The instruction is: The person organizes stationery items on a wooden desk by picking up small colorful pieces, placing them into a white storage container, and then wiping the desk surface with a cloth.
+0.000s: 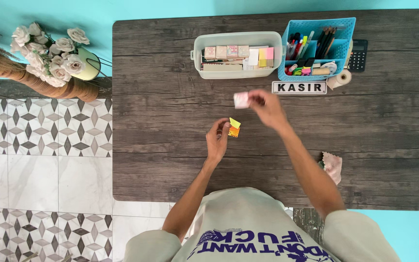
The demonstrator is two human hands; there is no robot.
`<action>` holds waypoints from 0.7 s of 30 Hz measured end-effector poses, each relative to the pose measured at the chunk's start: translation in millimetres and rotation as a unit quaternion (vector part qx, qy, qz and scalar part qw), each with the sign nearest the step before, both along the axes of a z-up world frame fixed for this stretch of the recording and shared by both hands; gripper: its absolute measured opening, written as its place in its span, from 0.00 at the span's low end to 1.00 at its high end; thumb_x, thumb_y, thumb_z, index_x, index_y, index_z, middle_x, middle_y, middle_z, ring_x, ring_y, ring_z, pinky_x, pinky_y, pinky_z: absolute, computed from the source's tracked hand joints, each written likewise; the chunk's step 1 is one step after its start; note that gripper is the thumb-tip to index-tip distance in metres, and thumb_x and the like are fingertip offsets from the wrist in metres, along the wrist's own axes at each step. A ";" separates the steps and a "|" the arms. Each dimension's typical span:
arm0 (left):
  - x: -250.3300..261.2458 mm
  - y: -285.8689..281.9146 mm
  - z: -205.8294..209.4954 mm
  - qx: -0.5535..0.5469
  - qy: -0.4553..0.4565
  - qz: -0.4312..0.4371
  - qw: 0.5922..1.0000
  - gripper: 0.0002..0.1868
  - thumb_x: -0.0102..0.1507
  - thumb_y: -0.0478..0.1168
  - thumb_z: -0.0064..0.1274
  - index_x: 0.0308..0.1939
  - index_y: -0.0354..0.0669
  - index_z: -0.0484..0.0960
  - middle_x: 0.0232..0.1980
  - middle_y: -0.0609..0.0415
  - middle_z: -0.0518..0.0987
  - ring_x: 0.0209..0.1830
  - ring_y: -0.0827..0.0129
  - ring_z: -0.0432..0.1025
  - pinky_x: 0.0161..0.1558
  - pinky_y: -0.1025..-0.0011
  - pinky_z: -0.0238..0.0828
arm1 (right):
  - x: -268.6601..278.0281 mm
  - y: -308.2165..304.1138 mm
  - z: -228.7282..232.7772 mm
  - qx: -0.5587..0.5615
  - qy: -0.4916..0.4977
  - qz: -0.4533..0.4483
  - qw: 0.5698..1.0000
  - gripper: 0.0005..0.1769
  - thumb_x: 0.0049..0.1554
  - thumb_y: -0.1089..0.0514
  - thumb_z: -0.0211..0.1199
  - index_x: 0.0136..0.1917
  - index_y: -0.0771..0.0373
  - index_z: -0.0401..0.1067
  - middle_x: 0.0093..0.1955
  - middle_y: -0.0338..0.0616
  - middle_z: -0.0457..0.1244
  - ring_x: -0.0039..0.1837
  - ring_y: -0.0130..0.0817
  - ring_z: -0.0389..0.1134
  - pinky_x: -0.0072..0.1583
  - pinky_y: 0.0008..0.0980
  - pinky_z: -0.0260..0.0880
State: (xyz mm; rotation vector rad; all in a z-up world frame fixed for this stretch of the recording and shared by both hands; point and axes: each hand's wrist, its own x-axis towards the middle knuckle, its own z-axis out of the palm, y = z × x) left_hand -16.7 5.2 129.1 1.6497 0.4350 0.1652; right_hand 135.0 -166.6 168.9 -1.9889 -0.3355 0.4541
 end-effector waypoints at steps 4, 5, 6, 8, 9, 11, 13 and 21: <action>-0.9 5.5 -23.6 0.027 0.046 -0.012 0.999 0.14 0.70 0.44 0.52 0.53 0.39 0.83 0.40 0.56 0.85 0.35 0.77 0.74 0.36 0.75 0.71 | 78.2 16.1 -15.3 0.071 -0.053 -0.095 0.991 0.10 0.57 0.69 0.65 0.52 0.65 0.68 0.43 0.37 0.66 0.45 0.25 0.67 0.48 0.26 0.68; -2.5 5.8 -29.7 0.029 0.061 -0.014 0.998 0.14 0.70 0.44 0.53 0.53 0.39 0.83 0.40 0.56 0.85 0.34 0.78 0.74 0.36 0.76 0.71 | 97.9 21.5 -21.2 0.059 -0.078 -0.118 0.988 0.11 0.57 0.69 0.67 0.50 0.66 0.68 0.42 0.39 0.66 0.44 0.27 0.67 0.47 0.27 0.68; -4.8 6.4 -35.3 0.036 0.068 -0.019 0.997 0.13 0.70 0.44 0.54 0.53 0.39 0.83 0.39 0.56 0.85 0.33 0.77 0.73 0.35 0.76 0.70 | 112.8 27.0 -28.6 0.047 -0.103 -0.140 0.984 0.12 0.56 0.70 0.69 0.48 0.66 0.67 0.41 0.41 0.66 0.43 0.28 0.68 0.46 0.28 0.69; -8.5 7.1 -45.8 0.050 0.082 -0.028 0.995 0.13 0.69 0.42 0.55 0.53 0.39 0.83 0.37 0.54 0.84 0.32 0.77 0.72 0.35 0.76 0.70 | 136.9 33.3 -45.1 0.018 -0.025 -0.185 0.982 0.12 0.55 0.68 0.69 0.47 0.65 0.66 0.39 0.40 0.65 0.40 0.30 0.69 0.41 0.32 0.68; -8.8 7.1 -51.1 0.049 0.085 -0.028 0.995 0.12 0.68 0.42 0.56 0.52 0.38 0.83 0.37 0.53 0.84 0.32 0.76 0.72 0.34 0.75 0.70 | 149.9 36.7 -54.9 0.004 0.013 -0.207 0.978 0.12 0.55 0.66 0.69 0.46 0.64 0.65 0.38 0.40 0.64 0.38 0.31 0.69 0.38 0.35 0.68; -9.8 6.5 -61.7 0.046 0.092 -0.030 0.994 0.12 0.67 0.40 0.57 0.51 0.38 0.83 0.37 0.52 0.84 0.31 0.74 0.72 0.33 0.73 0.71 | 172.4 41.8 -79.8 -0.054 -0.063 -0.196 0.977 0.14 0.51 0.66 0.74 0.42 0.65 0.67 0.36 0.43 0.67 0.38 0.32 0.70 0.40 0.33 0.70; -12.3 6.7 -70.2 0.062 0.092 -0.046 0.993 0.11 0.67 0.40 0.57 0.51 0.38 0.82 0.38 0.51 0.85 0.32 0.73 0.75 0.34 0.72 0.73 | 184.8 45.7 -104.7 -0.095 -0.083 -0.204 0.971 0.15 0.48 0.66 0.77 0.39 0.65 0.69 0.35 0.46 0.68 0.38 0.34 0.71 0.40 0.33 0.71; -6.3 10.5 -80.4 0.083 0.128 -0.068 0.986 0.11 0.67 0.39 0.57 0.50 0.37 0.82 0.40 0.49 0.85 0.33 0.68 0.77 0.36 0.70 0.76 | 200.2 67.5 -102.9 -0.140 0.115 -0.260 0.948 0.13 0.53 0.64 0.72 0.36 0.60 0.67 0.35 0.46 0.69 0.34 0.33 0.73 0.34 0.28 0.77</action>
